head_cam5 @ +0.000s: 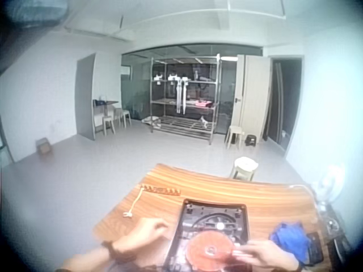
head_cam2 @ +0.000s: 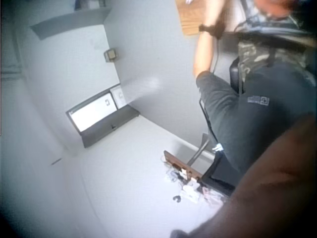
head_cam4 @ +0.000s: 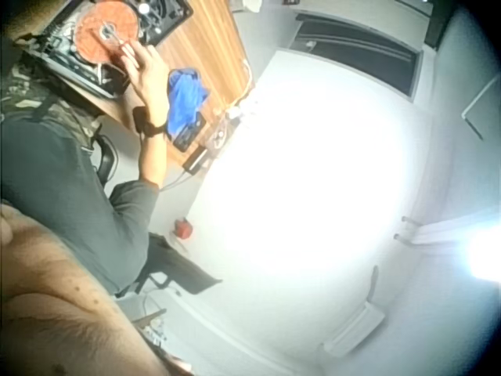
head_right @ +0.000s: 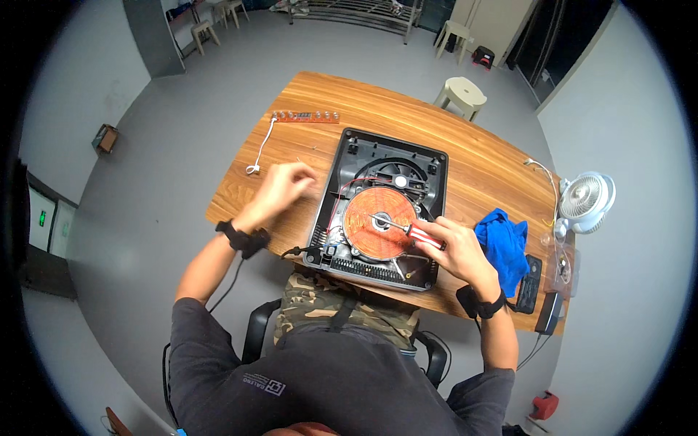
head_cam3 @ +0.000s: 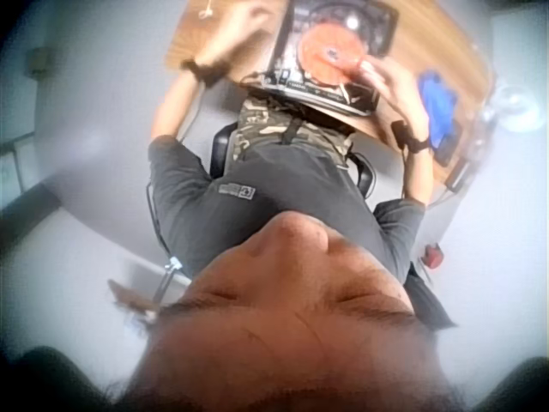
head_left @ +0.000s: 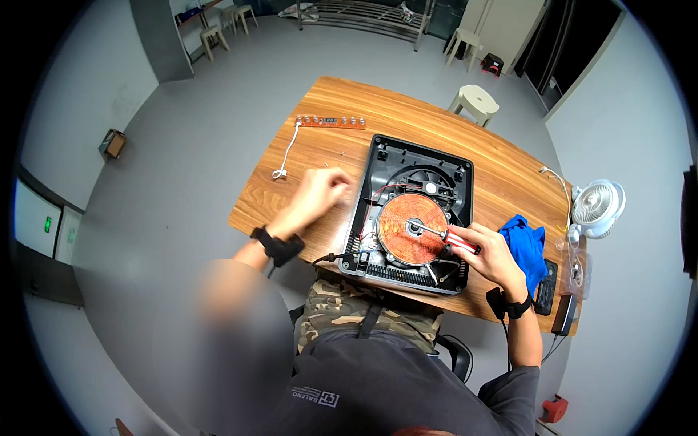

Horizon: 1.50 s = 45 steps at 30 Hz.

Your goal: The person repairs a disassembled electronic device on a wooden table. They use a screwdriver to tighten screws on the internal components, wipe parts with a blue cloth, and reattach a fan-like component.

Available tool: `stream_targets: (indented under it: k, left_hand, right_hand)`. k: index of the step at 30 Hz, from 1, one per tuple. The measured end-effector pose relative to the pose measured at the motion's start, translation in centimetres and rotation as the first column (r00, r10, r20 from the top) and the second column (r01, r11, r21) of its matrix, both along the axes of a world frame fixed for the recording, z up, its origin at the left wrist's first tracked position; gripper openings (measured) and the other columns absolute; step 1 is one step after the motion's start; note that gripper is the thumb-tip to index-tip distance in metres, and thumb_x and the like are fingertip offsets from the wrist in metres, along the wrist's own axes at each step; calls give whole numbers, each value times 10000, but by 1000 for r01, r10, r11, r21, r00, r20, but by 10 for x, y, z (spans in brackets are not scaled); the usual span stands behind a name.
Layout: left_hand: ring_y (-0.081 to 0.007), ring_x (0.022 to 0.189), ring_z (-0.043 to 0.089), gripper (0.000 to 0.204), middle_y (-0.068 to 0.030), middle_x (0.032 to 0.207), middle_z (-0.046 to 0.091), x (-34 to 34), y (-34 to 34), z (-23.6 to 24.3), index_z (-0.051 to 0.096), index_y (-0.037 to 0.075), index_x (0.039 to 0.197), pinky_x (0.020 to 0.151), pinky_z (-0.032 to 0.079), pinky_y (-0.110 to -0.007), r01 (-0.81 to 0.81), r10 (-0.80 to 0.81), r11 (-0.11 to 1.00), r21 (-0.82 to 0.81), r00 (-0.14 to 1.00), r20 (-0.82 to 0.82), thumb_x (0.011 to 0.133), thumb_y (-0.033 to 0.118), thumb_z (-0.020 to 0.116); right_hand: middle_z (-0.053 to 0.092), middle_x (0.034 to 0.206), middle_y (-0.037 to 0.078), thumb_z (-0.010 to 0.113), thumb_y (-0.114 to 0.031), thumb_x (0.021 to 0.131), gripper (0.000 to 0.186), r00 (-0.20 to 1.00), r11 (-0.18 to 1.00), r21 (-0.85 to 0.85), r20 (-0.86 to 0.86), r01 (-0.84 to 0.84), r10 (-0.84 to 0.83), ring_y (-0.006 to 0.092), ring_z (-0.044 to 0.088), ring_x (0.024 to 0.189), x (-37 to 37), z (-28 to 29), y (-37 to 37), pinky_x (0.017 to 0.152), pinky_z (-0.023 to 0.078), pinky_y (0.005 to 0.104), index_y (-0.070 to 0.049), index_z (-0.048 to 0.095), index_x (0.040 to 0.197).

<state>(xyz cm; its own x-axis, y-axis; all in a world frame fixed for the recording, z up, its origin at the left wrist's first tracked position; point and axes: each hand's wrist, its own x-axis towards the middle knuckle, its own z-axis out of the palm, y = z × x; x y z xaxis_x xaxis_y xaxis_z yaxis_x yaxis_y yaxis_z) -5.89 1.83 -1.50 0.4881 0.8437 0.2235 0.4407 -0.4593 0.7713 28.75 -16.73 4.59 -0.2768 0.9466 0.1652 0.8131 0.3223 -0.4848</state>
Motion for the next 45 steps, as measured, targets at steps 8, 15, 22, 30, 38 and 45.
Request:
stream_targets:
  k: [8,15,22,30,38,45]
  left_hand:
    - [-355,862,708,127,-187,897,722,-58,38,-33,720,-9,918,753,550,-420,-26,97,981,192,925,-368,855,96,751]
    - [-304,833,694,120,-170,858,694,-62,42,-45,734,-8,857,767,547,-407,24,-30,1000,-19,921,-389,800,78,795]
    - [-289,848,717,132,-178,862,720,-57,62,-18,742,-20,883,784,568,-380,-33,12,998,-54,933,-360,806,71,799]
    - [-360,988,668,185,-169,1032,665,-31,128,-49,706,3,977,859,553,-429,160,-37,961,227,884,-466,796,14,744]
    - [-374,1032,651,98,-171,1012,684,-23,125,-54,680,14,931,884,538,-451,233,-78,949,214,829,-554,836,22,705]
    - [-389,1010,662,107,-184,1005,700,-18,113,-41,679,1,936,880,543,-463,191,-65,967,168,823,-565,845,-31,632]
  right_hand:
    - [617,840,133,752,-229,893,380,999,999,13,-3,39,-39,332,644,757,4,1,-1,663,523,412,-83,708,1242]
    - [657,904,133,769,-190,879,398,999,999,-3,43,32,-32,311,660,793,3,0,0,687,534,379,-69,704,1253]
    - [639,871,140,736,-236,897,374,999,998,38,6,42,-42,351,656,786,6,-5,-1,689,533,422,-87,709,1239]
    - [681,954,142,737,-224,896,380,997,997,-7,12,83,-83,346,682,867,7,1,-2,743,559,417,-88,699,1249]
    - [685,992,144,725,-237,909,364,996,996,-24,20,86,-85,352,685,892,11,-1,-3,758,562,412,-80,698,1236]
    - [686,1029,146,715,-249,918,365,996,996,-17,9,85,-85,355,684,932,16,-6,3,786,560,415,-82,696,1242]
